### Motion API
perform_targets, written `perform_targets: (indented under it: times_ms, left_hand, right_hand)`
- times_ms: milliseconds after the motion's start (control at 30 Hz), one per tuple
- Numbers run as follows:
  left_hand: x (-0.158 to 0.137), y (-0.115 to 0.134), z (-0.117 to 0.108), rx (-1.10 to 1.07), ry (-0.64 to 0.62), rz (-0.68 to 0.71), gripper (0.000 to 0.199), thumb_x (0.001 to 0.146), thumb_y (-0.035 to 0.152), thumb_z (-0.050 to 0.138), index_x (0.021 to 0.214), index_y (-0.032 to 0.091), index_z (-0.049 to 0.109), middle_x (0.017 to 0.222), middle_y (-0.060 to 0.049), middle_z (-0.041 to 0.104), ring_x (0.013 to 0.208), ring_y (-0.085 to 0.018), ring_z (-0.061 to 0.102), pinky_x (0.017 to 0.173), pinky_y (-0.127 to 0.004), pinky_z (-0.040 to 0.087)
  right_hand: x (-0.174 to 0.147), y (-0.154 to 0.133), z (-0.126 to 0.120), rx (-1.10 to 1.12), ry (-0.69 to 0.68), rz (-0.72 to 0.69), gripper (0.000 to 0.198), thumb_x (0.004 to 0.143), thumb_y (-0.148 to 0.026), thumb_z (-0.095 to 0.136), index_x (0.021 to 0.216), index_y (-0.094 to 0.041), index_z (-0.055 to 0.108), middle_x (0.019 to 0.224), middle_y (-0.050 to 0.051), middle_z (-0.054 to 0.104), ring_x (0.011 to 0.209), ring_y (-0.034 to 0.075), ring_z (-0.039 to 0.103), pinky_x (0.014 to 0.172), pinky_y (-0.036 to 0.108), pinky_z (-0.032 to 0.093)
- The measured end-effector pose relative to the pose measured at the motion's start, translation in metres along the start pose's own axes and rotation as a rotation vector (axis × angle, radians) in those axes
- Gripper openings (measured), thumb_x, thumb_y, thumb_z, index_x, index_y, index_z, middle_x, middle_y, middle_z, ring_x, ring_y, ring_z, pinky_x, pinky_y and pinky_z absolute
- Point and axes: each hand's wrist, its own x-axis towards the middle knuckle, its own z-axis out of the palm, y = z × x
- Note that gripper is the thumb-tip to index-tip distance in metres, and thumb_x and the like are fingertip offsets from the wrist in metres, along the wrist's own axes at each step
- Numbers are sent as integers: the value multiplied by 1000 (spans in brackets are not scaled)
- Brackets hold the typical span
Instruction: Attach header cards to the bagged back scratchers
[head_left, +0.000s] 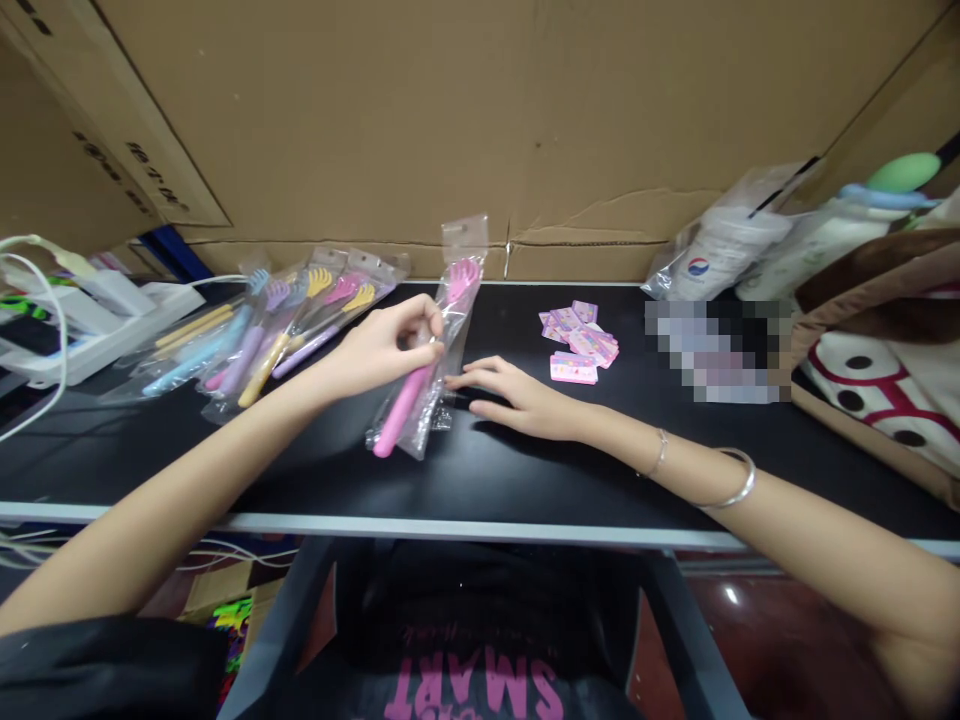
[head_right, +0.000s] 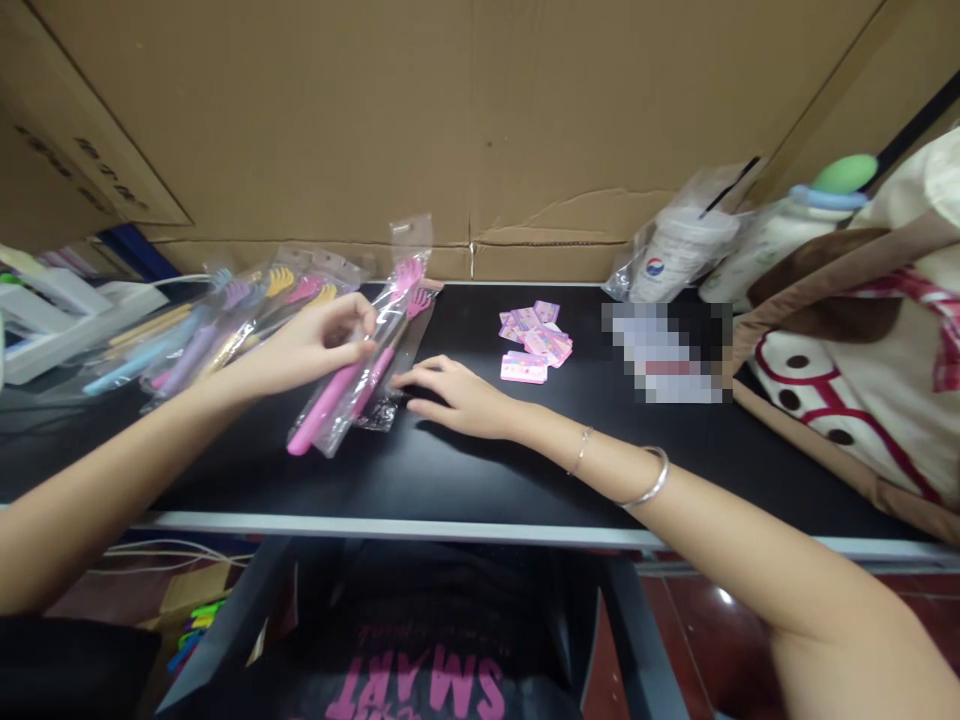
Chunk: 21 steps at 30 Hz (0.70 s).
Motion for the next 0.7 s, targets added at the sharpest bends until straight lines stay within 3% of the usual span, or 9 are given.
perform_targets:
  times_ms: [200, 333, 567, 700]
  left_hand:
    - [40, 9, 39, -86, 47, 61, 26, 81, 43, 54, 93, 20, 52, 74, 3, 58, 67, -12, 52, 66, -25, 39]
    - [51, 7, 57, -106, 22, 50, 24, 85, 40, 55, 97, 20, 53, 75, 3, 60, 70, -13, 55, 67, -25, 39]
    - [45, -3, 63, -317, -71, 146, 30, 92, 45, 50, 106, 19, 48, 77, 2, 60, 75, -13, 60, 73, -25, 44]
    - [42, -7, 59, -255, -49, 129, 35, 91, 47, 52, 113, 20, 46, 85, 1, 66, 82, -14, 63, 79, -27, 45]
  right_hand:
    - [5, 15, -8, 576, 298, 254, 32, 100, -44, 34, 114, -20, 50, 102, 7, 71, 95, 17, 68, 96, 38, 52]
    - [5, 20, -7, 810, 429, 329, 31, 91, -52, 55, 100, -23, 50, 93, 2, 67, 87, 16, 68, 90, 35, 56]
    - [5, 15, -7, 830, 455, 392, 34, 83, -45, 67, 102, -21, 53, 86, 0, 65, 83, 16, 66, 85, 34, 55]
    - [4, 13, -10, 746, 452, 404, 40, 80, -48, 69, 104, -21, 50, 78, -1, 65, 78, 16, 65, 77, 33, 54]
